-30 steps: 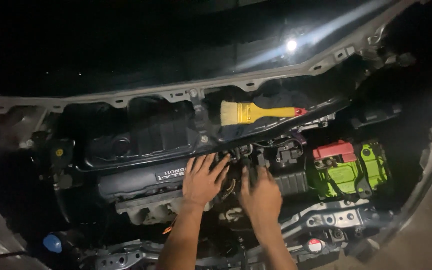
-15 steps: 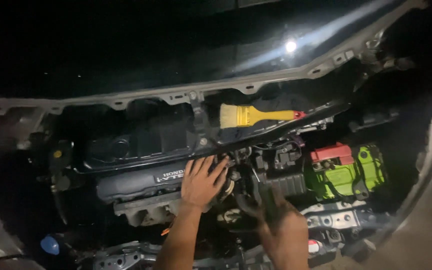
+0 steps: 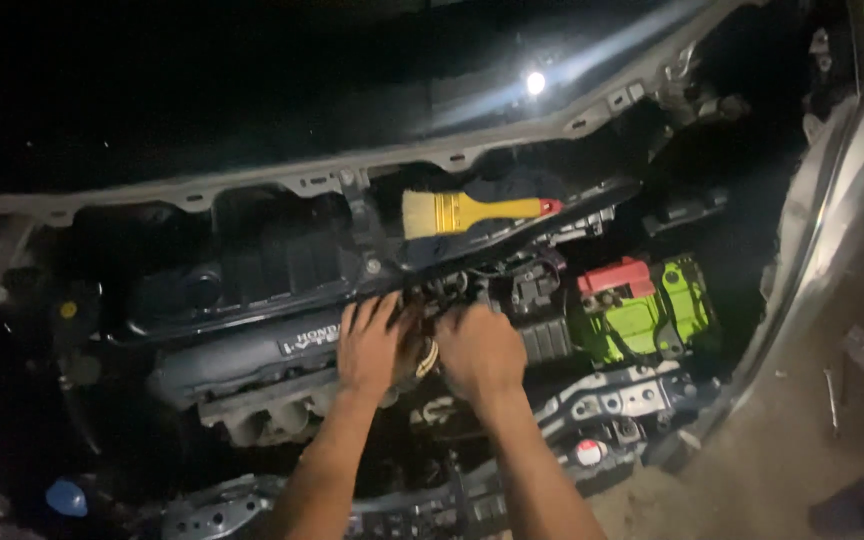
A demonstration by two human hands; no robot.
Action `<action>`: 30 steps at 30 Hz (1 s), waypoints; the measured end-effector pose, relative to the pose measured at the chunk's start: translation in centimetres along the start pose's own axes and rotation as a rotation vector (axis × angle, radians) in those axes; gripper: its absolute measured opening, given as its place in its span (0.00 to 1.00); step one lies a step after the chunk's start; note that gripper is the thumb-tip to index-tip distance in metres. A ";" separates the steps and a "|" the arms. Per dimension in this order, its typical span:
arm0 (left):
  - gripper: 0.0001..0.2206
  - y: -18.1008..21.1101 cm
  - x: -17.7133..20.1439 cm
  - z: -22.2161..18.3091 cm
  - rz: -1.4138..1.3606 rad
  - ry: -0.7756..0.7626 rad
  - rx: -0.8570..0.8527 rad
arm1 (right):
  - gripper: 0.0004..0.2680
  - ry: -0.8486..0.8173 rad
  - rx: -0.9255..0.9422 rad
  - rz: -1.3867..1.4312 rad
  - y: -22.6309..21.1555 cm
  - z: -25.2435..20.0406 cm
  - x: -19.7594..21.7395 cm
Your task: The person cleans the front bumper and headlight area of a car using a yellow brush and a dark cloth. They then move to the engine bay to clean the radiator support and surrounding components with the same tools.
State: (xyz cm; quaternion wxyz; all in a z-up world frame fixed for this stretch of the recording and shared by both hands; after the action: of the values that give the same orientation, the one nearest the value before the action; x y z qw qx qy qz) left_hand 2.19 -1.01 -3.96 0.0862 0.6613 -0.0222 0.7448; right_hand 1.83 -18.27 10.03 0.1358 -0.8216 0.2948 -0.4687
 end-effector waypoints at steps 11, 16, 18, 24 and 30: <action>0.26 1.4 -5.9 2.4 -0.421 -0.314 0.364 | 0.17 0.079 -0.331 1.313 -1.0 -2.5 -1.7; 0.21 2.5 -8.1 3.3 -0.114 0.377 0.005 | 0.23 0.173 -0.266 1.259 -3.8 -4.3 -0.3; 0.27 3.9 -5.2 2.4 0.010 0.561 -0.151 | 0.36 0.262 -0.203 0.991 -4.7 -5.5 -0.2; 0.23 5.2 2.0 4.2 -0.077 0.475 -0.043 | 0.19 0.558 0.031 0.280 -0.5 -2.9 -4.5; 0.32 3.3 -8.2 2.8 -0.301 -0.298 0.401 | 0.27 0.616 -0.128 0.600 -0.1 -3.6 -2.9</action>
State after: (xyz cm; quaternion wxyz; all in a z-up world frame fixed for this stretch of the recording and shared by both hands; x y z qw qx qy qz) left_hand 5.28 -5.45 -11.42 0.0588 0.7632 0.2114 0.6078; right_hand -2.33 -16.22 10.04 0.1204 -0.5281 0.5756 -0.6126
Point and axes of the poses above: each hand's wrist, its own z-axis towards the middle knuckle, its own x-axis out of the back of the hand, y = z × x, the point moved 4 cm from there along z, towards the middle knuckle, and after that the axes turned 13 degrees about x, right-handed, at the moved point
